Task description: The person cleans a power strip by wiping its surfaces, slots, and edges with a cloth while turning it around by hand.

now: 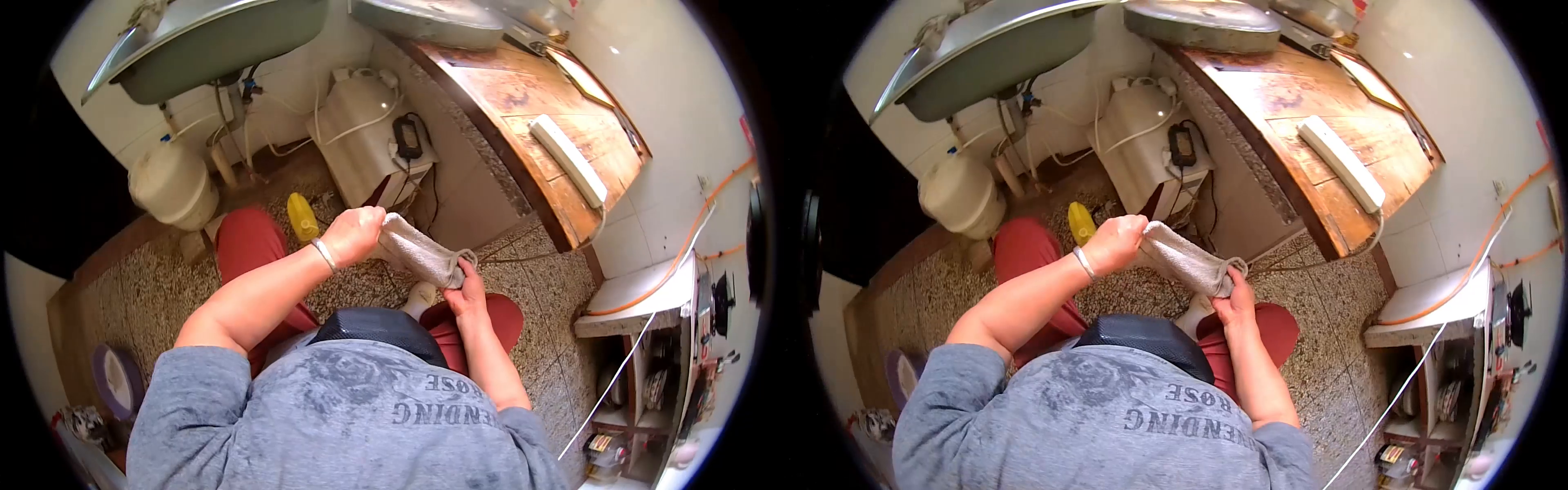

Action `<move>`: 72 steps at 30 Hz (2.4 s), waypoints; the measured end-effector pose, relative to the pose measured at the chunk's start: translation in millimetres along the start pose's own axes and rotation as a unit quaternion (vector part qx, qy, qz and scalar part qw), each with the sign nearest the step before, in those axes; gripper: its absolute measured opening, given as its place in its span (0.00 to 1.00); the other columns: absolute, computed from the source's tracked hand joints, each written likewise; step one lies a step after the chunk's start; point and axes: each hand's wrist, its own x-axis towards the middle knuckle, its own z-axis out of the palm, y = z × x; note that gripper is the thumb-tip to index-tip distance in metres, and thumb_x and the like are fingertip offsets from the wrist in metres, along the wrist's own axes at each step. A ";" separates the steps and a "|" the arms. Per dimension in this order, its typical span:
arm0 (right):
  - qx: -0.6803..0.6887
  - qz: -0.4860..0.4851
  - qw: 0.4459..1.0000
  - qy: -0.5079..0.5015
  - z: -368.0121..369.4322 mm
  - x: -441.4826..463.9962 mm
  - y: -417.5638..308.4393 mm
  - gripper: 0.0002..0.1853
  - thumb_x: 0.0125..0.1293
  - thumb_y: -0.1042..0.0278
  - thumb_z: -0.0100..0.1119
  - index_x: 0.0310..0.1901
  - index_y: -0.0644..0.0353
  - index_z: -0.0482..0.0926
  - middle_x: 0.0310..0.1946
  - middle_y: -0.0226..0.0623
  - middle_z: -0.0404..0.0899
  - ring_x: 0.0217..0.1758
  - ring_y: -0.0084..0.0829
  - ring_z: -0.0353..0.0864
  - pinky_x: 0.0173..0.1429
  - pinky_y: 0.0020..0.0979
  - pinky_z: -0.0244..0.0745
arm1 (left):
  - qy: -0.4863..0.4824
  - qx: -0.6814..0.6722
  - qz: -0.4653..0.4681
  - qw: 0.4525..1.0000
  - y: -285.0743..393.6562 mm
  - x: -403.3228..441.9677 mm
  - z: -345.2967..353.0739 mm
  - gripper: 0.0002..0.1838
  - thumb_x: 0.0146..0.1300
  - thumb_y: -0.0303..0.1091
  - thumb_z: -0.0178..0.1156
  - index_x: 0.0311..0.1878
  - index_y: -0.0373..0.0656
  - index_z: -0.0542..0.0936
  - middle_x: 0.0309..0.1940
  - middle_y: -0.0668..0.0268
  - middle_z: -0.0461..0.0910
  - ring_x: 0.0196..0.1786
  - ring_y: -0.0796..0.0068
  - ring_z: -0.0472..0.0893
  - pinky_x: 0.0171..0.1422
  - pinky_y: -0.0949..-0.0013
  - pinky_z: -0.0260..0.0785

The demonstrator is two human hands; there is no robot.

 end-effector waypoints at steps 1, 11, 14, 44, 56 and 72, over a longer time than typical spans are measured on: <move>-0.008 -0.006 1.000 0.002 -0.5 -6.6 -1.3 0.18 0.78 0.66 0.57 0.64 0.62 0.76 0.61 0.47 0.83 0.66 0.48 0.82 0.71 0.59 0.77 | 0.010 0.000 0.014 1.000 0.6 8.8 -1.8 0.13 0.77 0.39 0.56 0.41 0.38 0.79 0.36 0.43 0.83 0.44 0.38 0.83 0.48 0.45 0.74; -0.463 -0.261 0.837 -0.132 60.6 -94.3 -40.1 0.40 0.69 0.72 0.71 0.79 0.63 0.63 0.70 0.45 0.75 0.75 0.34 0.72 0.79 0.39 0.67 | -0.041 -0.268 0.054 0.961 115.7 57.9 -50.7 0.18 0.82 0.44 0.57 0.51 0.37 0.84 0.38 0.52 0.87 0.41 0.64 0.86 0.51 0.61 0.78; -0.462 -0.489 0.721 -0.166 101.2 -139.8 -54.8 0.43 0.67 0.70 0.73 0.79 0.67 0.60 0.75 0.52 0.69 0.79 0.41 0.68 0.82 0.41 0.61 | -0.083 -0.155 0.132 0.976 163.6 66.7 -75.1 0.15 0.80 0.42 0.58 0.49 0.38 0.84 0.42 0.53 0.85 0.44 0.51 0.87 0.53 0.57 0.79; -0.702 -0.483 0.513 0.110 167.3 -108.4 -333.4 0.13 0.71 0.69 0.66 0.55 0.58 0.88 0.45 0.41 0.82 0.49 0.33 0.83 0.57 0.32 0.78 | -0.177 0.036 0.206 0.962 144.3 339.9 -50.9 0.45 0.57 0.63 0.76 0.73 0.50 0.76 0.79 0.61 0.69 0.87 0.51 0.53 0.87 0.49 0.52; -0.805 -0.417 0.422 0.020 176.1 -168.3 -305.2 0.12 0.68 0.74 0.65 0.51 0.62 0.89 0.39 0.41 0.80 0.40 0.37 0.82 0.50 0.34 0.78 | -0.116 -0.036 0.229 0.966 130.2 340.1 -35.4 0.45 0.53 0.67 0.75 0.67 0.46 0.82 0.70 0.57 0.79 0.85 0.52 0.60 0.87 0.47 0.48; -0.812 -0.340 0.474 -0.008 184.4 -137.0 -327.2 0.12 0.68 0.69 0.67 0.51 0.59 0.89 0.42 0.39 0.83 0.46 0.35 0.84 0.54 0.33 0.78 | -0.102 -0.040 0.226 0.968 133.2 338.4 -39.2 0.41 0.47 0.60 0.82 0.61 0.44 0.85 0.66 0.60 0.82 0.82 0.50 0.64 0.84 0.53 0.60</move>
